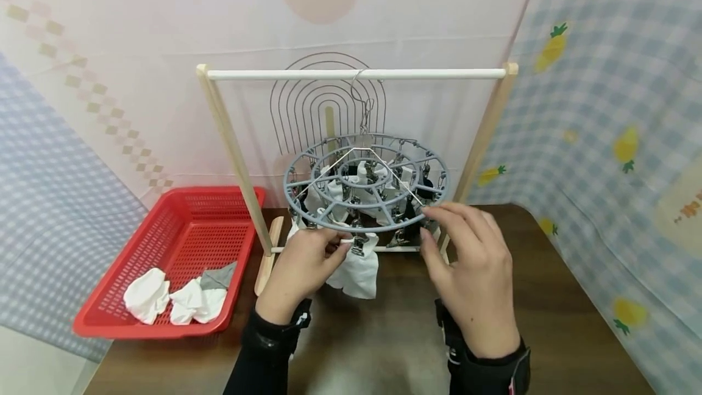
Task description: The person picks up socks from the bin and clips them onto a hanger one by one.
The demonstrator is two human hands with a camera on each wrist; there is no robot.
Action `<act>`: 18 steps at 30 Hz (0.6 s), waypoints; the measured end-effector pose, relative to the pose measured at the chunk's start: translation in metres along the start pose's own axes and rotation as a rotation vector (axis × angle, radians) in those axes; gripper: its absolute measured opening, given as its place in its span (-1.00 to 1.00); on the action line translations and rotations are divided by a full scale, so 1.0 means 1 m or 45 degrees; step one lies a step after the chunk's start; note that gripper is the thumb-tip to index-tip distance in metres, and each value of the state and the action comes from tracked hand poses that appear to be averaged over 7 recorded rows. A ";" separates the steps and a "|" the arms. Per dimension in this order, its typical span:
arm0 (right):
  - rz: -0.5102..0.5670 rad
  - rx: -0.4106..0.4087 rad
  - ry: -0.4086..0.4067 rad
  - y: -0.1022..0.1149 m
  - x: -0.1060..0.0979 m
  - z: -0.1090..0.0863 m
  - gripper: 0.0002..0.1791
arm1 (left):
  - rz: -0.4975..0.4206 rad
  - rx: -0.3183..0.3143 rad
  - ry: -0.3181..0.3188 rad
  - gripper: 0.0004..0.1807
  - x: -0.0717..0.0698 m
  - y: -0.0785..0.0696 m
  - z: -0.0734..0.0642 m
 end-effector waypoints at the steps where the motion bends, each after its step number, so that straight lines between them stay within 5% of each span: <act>1: -0.019 0.013 -0.005 -0.003 0.000 0.001 -0.56 | 0.010 0.002 0.001 -0.84 -0.001 0.000 -0.001; 8: -0.117 0.087 0.090 -0.017 0.019 0.003 -0.62 | 0.016 0.026 0.015 -0.84 -0.024 0.003 -0.013; 10: -0.125 0.087 0.092 -0.015 0.022 0.002 -0.64 | 0.042 0.076 -0.077 -0.85 -0.039 0.000 -0.018; 15: -0.148 0.093 0.091 -0.010 0.026 0.001 -0.67 | 0.127 0.262 -0.466 -0.80 -0.072 -0.009 -0.027; 18: -0.174 0.091 0.089 -0.007 0.029 0.001 -0.68 | 0.185 0.287 -0.542 -0.70 -0.077 -0.008 -0.029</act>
Point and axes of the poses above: each hand's wrist, its own z-axis towards the middle knuckle, its own x-axis out of the palm, y = z × x, the point moved 7 cm from there along z, towards the middle knuckle, and after that the axes turned 14 degrees about x, right-handed, at the moved point
